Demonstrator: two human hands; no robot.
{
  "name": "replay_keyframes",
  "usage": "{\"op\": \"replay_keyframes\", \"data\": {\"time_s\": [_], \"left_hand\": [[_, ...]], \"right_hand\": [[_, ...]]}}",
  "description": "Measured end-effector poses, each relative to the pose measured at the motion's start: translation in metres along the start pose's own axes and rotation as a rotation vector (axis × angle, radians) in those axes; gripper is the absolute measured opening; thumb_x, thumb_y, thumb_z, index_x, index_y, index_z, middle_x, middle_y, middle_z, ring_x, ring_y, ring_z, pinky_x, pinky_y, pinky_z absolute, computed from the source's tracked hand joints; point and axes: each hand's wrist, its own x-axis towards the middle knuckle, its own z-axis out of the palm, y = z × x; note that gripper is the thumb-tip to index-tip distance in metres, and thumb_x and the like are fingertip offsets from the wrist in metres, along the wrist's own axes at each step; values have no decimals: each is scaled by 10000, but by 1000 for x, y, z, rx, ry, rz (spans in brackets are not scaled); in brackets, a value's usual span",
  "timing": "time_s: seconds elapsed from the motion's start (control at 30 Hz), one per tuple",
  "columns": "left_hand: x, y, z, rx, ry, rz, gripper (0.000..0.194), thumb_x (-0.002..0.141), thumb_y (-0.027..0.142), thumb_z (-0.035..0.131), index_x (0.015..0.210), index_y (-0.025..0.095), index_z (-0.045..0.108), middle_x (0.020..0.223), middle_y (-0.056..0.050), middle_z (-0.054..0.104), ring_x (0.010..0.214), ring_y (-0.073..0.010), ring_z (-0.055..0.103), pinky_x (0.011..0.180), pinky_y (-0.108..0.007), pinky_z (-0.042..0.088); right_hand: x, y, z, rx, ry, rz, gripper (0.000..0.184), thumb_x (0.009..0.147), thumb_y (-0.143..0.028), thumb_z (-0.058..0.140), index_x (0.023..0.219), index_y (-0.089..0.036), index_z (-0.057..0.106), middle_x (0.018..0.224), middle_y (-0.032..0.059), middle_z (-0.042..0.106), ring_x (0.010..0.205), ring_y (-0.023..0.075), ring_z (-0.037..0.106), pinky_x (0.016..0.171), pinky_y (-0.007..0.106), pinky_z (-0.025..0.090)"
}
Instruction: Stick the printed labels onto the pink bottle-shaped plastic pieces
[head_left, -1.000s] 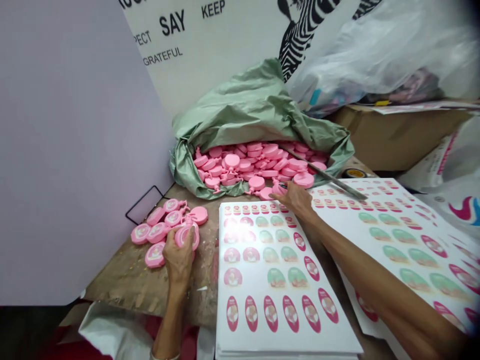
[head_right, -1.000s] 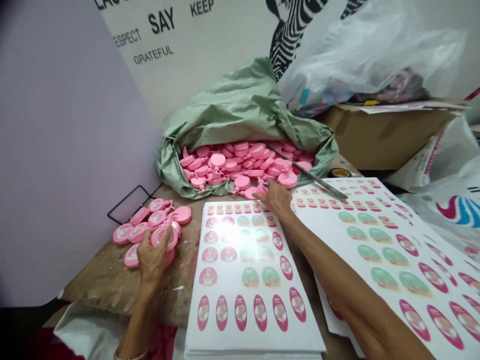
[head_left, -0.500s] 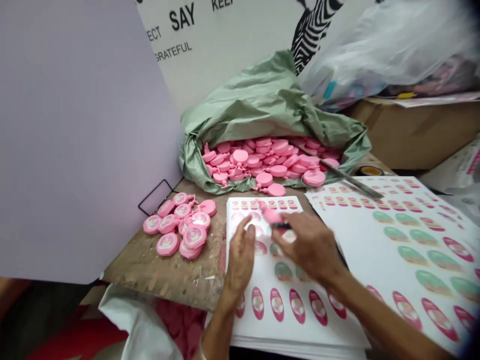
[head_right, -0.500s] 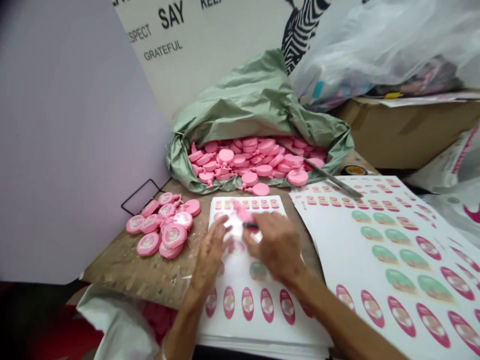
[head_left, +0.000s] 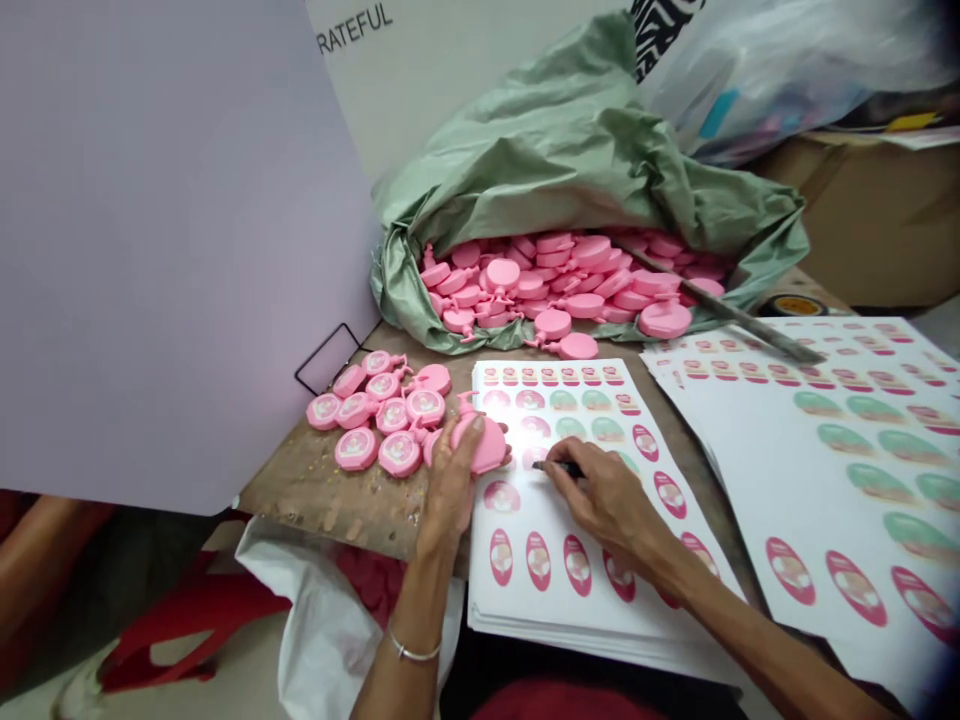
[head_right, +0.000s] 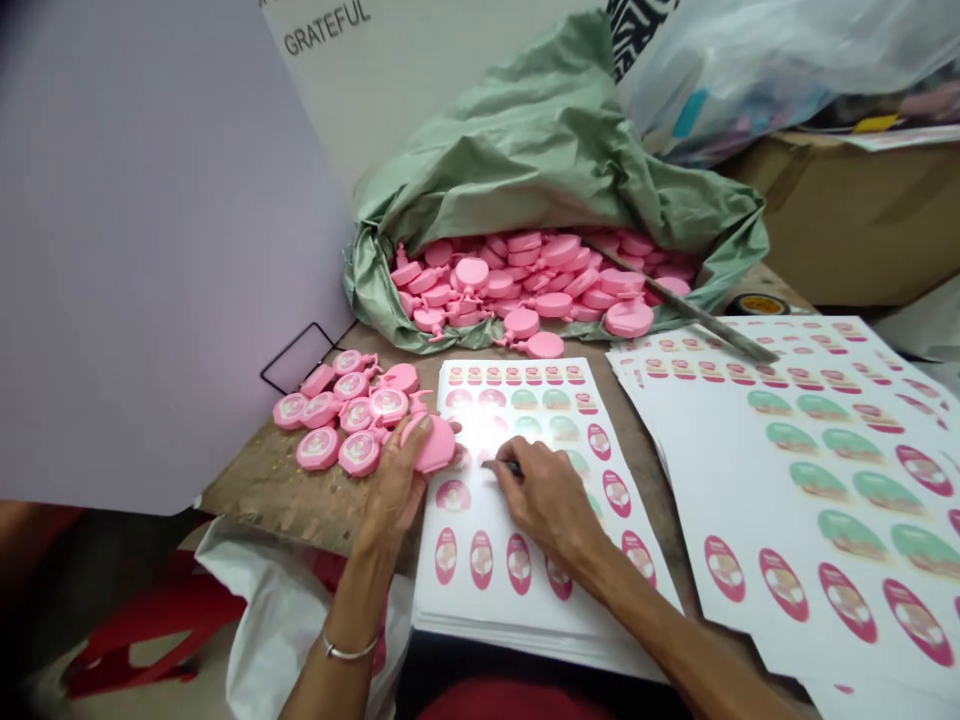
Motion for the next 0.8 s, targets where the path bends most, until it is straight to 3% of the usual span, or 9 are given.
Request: {"op": "replay_keyframes", "data": {"time_s": [0.13,0.3,0.6,0.8], "left_hand": [[3,-14,0,18,-119,-34,330,803,348,688,1048,152,587,890,-70,705,718,-146,673,662,-244,545],[14,-21,-13,36,-212,-86,346,774,359,717,1031,151,615,893,-74,707,776,-174,690,691,-261,544],[22,-25,-16,-23,-259,-124,346,787,341,716,1014,129,563,850,-79,717,801,-211,719,737,-299,557],[20,-24,-15,-38,-261,-132,352,768,346,730,1004,141,569,860,-76,723,845,-230,720,793,-337,552]], "right_hand": [[-10,-13,22,-122,20,-111,146,927,-276,478,846,-203,576,778,27,650,738,192,558,708,341,344],[-16,-9,33,-206,142,-195,128,920,-230,507,916,-174,621,824,50,672,769,194,556,715,339,321],[-18,-8,38,-248,172,-223,156,908,-207,517,814,-179,638,719,38,624,722,188,522,689,340,296],[-18,-7,36,-128,95,-252,148,884,-196,529,763,-183,613,688,23,611,689,167,524,700,330,313]]}}
